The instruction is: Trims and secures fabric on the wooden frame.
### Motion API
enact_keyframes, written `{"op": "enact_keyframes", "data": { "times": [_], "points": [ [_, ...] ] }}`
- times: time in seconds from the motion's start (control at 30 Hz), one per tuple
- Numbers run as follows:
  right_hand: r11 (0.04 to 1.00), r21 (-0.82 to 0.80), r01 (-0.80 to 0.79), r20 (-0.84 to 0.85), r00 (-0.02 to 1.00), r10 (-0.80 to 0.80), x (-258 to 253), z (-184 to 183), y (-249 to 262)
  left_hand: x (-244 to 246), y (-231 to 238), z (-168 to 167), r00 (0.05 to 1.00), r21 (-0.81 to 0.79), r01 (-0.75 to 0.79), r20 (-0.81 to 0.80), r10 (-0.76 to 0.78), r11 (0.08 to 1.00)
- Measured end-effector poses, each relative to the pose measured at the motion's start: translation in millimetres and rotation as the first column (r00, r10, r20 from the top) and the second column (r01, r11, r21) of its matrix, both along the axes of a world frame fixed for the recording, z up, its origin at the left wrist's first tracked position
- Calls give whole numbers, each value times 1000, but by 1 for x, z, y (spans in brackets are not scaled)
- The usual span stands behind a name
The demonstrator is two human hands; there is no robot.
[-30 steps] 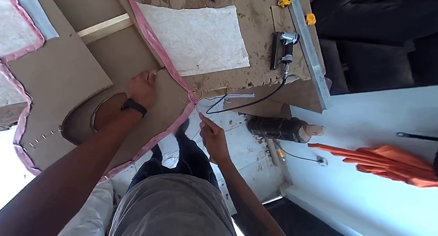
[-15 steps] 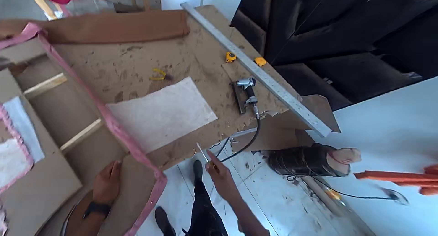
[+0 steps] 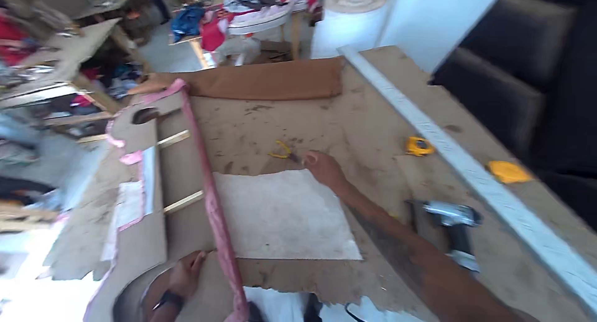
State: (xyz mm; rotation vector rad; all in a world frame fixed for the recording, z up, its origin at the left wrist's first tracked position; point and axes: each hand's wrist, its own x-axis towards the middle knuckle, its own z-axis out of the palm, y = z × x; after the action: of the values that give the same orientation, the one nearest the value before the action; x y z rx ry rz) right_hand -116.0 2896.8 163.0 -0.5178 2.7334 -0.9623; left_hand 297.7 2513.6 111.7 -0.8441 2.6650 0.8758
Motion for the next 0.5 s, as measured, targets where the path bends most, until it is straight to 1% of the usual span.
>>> {"op": "enact_keyframes", "data": {
  "times": [0.07, 0.1, 0.17, 0.27, 0.33, 0.4, 0.43, 0.5],
  "points": [
    [989, 145, 9, 5, 1000, -10, -45, -44, -36, -4, -4, -2, 1000, -35, -24, -4, 24, 999],
    [981, 192, 10, -16, 1000, -7, -53, -57, -50, -3, -6, -1, 999, -53, -33, -1, 33, 998],
    [964, 267, -3, -8, 1000, 5, -51, -65, -65, 3, -5, -3, 998, -78, -54, 14, 55, 995],
    [942, 329, -66, 75, 996, 44, -44, -54, -70, 6, 0, -9, 996, -72, -93, -8, 93, 993],
    [946, 315, -80, 135, 990, 39, -34, -43, -69, 11, -1, -16, 993, -95, -93, -80, 86, 991],
    [970, 233, -66, 145, 989, 32, -17, -28, -57, 7, -1, -18, 988, -96, -80, -138, 66, 992],
    [982, 176, -65, 126, 991, 43, -3, -22, -46, 7, 3, -16, 988, -93, -78, -142, 64, 993],
    [993, 72, -92, 82, 993, 86, 44, -12, -19, 9, 10, -11, 988, -108, -75, -140, 59, 991]
  ]
}}
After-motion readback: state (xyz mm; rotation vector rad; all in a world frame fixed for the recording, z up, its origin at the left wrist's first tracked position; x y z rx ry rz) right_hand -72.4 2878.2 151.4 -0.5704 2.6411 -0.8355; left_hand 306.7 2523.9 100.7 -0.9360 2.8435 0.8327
